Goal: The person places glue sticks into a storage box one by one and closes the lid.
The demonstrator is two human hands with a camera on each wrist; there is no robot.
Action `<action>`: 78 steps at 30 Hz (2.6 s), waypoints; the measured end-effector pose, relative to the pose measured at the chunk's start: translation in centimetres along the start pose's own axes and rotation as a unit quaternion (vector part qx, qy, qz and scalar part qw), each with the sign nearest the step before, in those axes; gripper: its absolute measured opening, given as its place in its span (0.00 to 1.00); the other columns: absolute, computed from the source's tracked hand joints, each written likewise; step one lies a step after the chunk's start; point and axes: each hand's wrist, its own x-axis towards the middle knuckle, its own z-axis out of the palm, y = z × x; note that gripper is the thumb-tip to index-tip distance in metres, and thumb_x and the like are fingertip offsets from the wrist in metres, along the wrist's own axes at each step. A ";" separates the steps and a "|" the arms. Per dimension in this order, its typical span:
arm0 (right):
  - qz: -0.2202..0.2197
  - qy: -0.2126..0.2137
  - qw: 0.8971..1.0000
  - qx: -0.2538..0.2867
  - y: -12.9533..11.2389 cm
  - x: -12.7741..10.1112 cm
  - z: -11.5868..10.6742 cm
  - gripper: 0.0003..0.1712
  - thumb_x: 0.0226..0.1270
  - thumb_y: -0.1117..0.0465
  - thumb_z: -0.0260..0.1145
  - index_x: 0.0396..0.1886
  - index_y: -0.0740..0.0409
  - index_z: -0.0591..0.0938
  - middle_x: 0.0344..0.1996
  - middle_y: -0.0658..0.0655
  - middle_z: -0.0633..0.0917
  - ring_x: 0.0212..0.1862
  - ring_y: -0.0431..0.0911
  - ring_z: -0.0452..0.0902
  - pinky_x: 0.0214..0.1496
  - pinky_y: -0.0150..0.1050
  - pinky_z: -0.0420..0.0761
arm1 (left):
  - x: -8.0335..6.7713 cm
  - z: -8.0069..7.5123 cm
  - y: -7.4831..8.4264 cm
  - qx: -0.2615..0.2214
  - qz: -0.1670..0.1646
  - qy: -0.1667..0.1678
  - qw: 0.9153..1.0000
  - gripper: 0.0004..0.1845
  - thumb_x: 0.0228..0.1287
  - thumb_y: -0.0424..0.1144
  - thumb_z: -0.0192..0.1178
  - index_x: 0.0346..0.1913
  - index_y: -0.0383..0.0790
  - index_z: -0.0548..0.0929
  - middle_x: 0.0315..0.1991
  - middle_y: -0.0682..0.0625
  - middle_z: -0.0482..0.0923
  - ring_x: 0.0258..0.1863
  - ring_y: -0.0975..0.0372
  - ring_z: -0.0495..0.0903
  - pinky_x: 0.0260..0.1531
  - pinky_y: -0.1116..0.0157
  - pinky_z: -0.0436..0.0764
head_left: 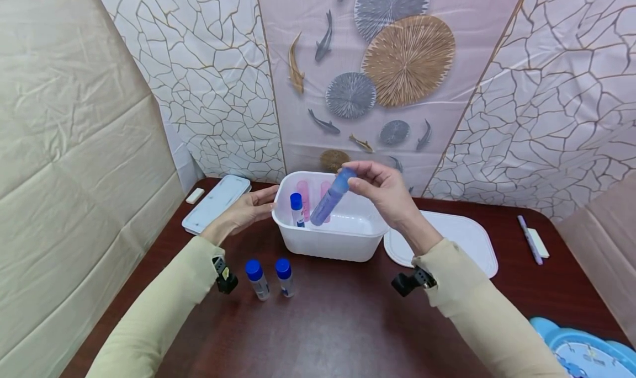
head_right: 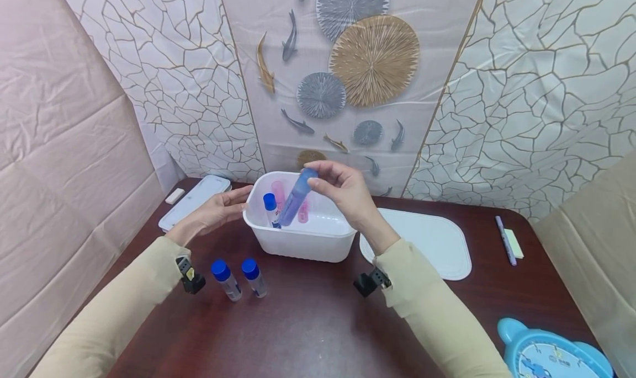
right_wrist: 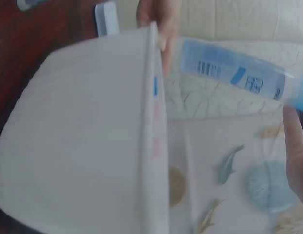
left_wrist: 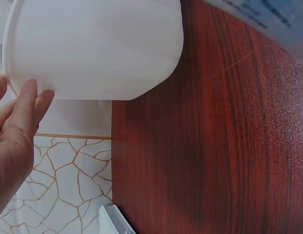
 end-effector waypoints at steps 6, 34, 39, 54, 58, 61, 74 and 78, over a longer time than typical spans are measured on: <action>0.033 0.031 0.999 -0.016 2.7 1.4 -0.6 0.13 0.63 0.71 0.62 0.47 0.60 0.82 0.34 0.46 0.84 0.38 0.35 0.80 0.46 0.29 0.82 | 0.0 0.0 -0.1 -0.005 0.001 -0.001 1.000 0.33 0.69 0.29 0.52 0.73 0.37 0.53 0.73 0.43 0.53 0.69 0.51 0.59 0.61 0.60 0.70; 0.206 -0.048 0.953 -0.218 9.2 3.5 0.7 0.16 0.60 0.70 0.65 0.48 0.69 0.80 0.37 0.59 0.83 0.34 0.38 0.76 0.44 0.33 0.83 | 0.1 0.0 -0.2 -0.003 0.003 0.006 1.000 0.33 0.68 0.30 0.52 0.73 0.38 0.54 0.73 0.42 0.54 0.69 0.50 0.59 0.62 0.59 0.70; 0.207 -0.048 0.952 -0.221 9.1 3.4 0.6 0.16 0.61 0.70 0.65 0.50 0.69 0.80 0.39 0.61 0.83 0.35 0.38 0.76 0.45 0.33 0.82 | 0.1 0.0 -0.3 -0.007 0.000 0.007 1.000 0.33 0.68 0.30 0.52 0.73 0.38 0.54 0.73 0.43 0.54 0.69 0.51 0.60 0.62 0.59 0.70; 0.165 -0.053 0.957 -0.233 8.2 3.0 0.3 0.22 0.62 0.70 0.63 0.56 0.72 0.75 0.52 0.69 0.80 0.53 0.55 0.78 0.55 0.41 0.80 | 0.1 0.1 -0.2 -0.014 0.003 0.001 1.000 0.32 0.69 0.29 0.51 0.73 0.37 0.53 0.73 0.42 0.53 0.70 0.51 0.59 0.62 0.59 0.69; 0.133 -0.017 0.965 -0.226 6.8 2.6 0.2 0.20 0.63 0.67 0.64 0.55 0.69 0.77 0.52 0.67 0.80 0.52 0.52 0.79 0.54 0.37 0.80 | 0.1 0.1 -0.2 -0.007 0.002 0.002 1.000 0.32 0.69 0.30 0.51 0.73 0.38 0.54 0.73 0.43 0.54 0.70 0.51 0.59 0.62 0.59 0.70; 0.110 0.001 0.974 -0.197 5.7 2.1 0.7 0.18 0.63 0.67 0.64 0.53 0.67 0.79 0.51 0.66 0.82 0.48 0.45 0.81 0.50 0.32 0.81 | 0.1 0.1 -0.2 -0.001 0.002 0.006 1.000 0.32 0.69 0.31 0.52 0.73 0.39 0.55 0.73 0.44 0.54 0.70 0.51 0.59 0.62 0.58 0.69; 0.078 -0.188 0.977 -0.060 7.0 -4.0 6.6 0.22 0.60 0.71 0.65 0.54 0.72 0.75 0.51 0.71 0.80 0.54 0.59 0.77 0.57 0.40 0.79 | -0.1 0.0 -0.3 0.001 0.011 0.001 1.000 0.32 0.69 0.29 0.51 0.73 0.36 0.54 0.72 0.42 0.54 0.69 0.50 0.60 0.61 0.59 0.70; 0.081 -0.229 0.969 -0.052 8.1 -4.7 7.4 0.24 0.59 0.71 0.65 0.56 0.73 0.74 0.53 0.71 0.78 0.56 0.60 0.76 0.59 0.44 0.77 | -0.1 0.0 -0.3 0.009 0.016 -0.001 1.000 0.31 0.69 0.29 0.51 0.72 0.36 0.54 0.72 0.41 0.55 0.68 0.49 0.61 0.61 0.59 0.70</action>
